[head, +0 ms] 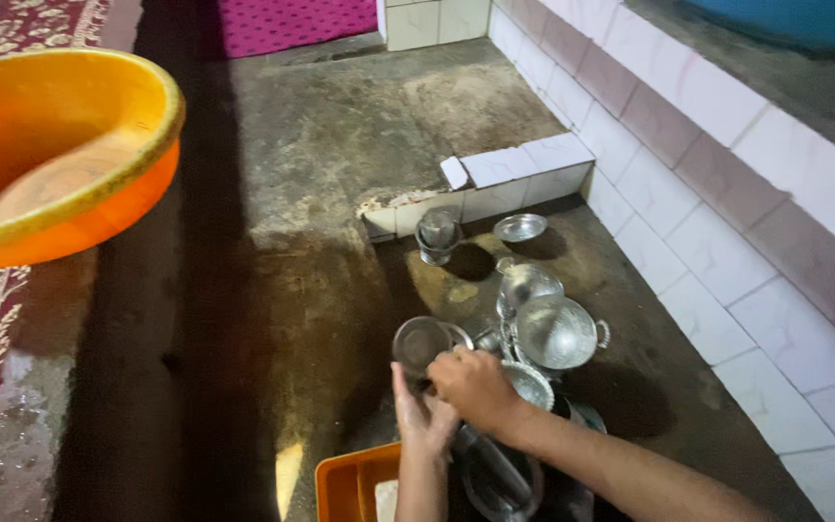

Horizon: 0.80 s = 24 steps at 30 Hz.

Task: The person scrubs multiple metal dishes and utensils with a sponge on a wet tiled floor. They handle a perforated metal pot, small bowls, and cups one at a time, rubbing surfaces and rinsing them under a tap.

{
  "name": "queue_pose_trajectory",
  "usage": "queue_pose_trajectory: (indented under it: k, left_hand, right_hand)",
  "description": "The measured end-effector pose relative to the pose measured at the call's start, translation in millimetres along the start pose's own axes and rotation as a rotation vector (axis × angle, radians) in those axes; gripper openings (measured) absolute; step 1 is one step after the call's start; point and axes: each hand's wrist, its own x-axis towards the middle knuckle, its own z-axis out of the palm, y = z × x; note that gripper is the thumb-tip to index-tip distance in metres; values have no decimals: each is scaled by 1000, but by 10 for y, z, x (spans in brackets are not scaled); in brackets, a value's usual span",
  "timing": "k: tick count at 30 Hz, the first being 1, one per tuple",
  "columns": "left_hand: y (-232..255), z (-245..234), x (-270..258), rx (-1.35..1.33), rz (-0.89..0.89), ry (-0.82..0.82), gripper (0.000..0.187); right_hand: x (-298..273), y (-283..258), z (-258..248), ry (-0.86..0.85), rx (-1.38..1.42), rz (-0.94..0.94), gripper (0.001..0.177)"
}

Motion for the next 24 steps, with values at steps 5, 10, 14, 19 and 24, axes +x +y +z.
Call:
queue_pose_trajectory:
  k: [5,10,14,19,24]
  left_hand:
    - [-3,225,-283,-50,129,-265,55]
    - [-86,324,-383,-101,50,-143,47]
    - [-179,345,-428,-150,67,20,42]
    - [-442,64,-487,322,616,-223,68]
    - [-414,137,-355,2,111,-24,30]
  right_hand:
    - [-214,-437,-814,-22,148,-50,13]
    - [-270,-446,-1473,67,402,312,19]
    - [-269,-403,-1611,239,527,411,25]
    - [-346,-415,-1130,-35,636,149,59]
    - [-417,-127,-650,-822,383,207,55]
